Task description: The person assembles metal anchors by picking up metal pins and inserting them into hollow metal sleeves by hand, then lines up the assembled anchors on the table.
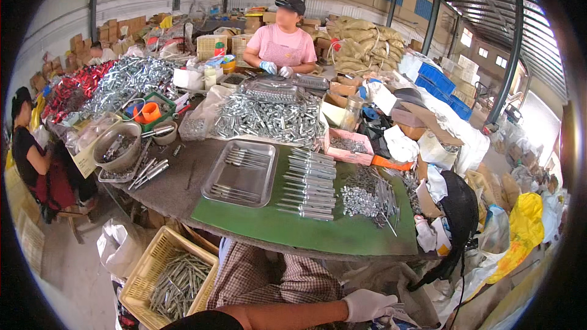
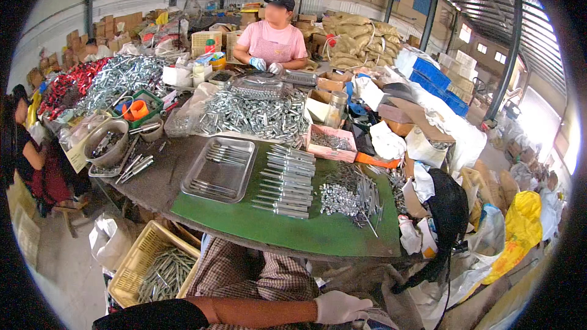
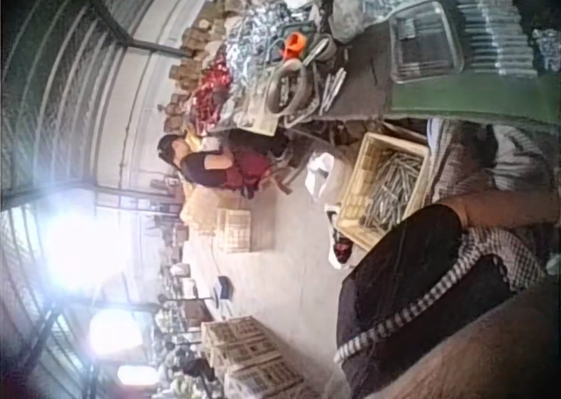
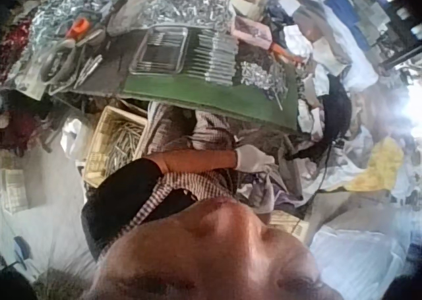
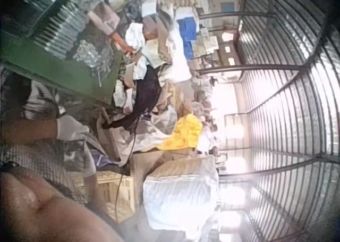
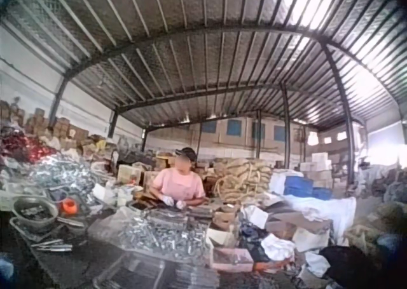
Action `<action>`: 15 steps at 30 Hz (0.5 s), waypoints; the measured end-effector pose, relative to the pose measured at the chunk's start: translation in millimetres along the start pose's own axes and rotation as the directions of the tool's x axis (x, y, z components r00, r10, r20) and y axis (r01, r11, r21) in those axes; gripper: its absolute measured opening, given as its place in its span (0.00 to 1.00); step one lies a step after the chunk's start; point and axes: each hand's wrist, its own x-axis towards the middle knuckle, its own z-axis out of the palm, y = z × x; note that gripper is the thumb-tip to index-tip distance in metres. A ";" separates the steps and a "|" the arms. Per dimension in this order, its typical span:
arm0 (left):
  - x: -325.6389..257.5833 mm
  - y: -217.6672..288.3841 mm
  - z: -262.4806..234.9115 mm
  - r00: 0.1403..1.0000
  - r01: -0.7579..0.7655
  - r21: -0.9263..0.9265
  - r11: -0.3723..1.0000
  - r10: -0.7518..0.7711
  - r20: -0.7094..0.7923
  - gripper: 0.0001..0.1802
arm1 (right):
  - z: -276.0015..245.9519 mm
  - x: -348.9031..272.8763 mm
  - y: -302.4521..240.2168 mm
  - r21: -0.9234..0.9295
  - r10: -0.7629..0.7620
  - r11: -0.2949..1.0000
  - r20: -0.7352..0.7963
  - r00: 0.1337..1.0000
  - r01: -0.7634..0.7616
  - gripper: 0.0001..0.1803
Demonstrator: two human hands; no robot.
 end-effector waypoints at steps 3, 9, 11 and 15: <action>-4.9 8.7 -12.4 0.996 0.091 -0.098 0.991 -0.093 -0.015 0.15 | -2.7 -8.5 -1.3 0.073 0.079 0.994 0.034 0.996 -0.082 0.13; 6.6 26.8 -51.1 0.987 0.065 0.329 0.942 -0.108 0.115 0.13 | 4.6 -16.6 -32.5 0.151 0.008 0.989 -0.005 1.000 -0.007 0.13; 19.0 -16.7 -88.3 0.986 0.105 0.464 0.880 -0.031 -0.163 0.12 | -1.3 -15.2 -0.7 0.082 -0.075 0.994 -0.036 0.997 0.077 0.12; 25.0 11.4 -139.3 0.957 0.241 0.193 0.951 -0.201 -0.209 0.16 | 1.2 -26.7 31.0 -0.161 -0.365 0.923 -0.080 0.928 0.349 0.11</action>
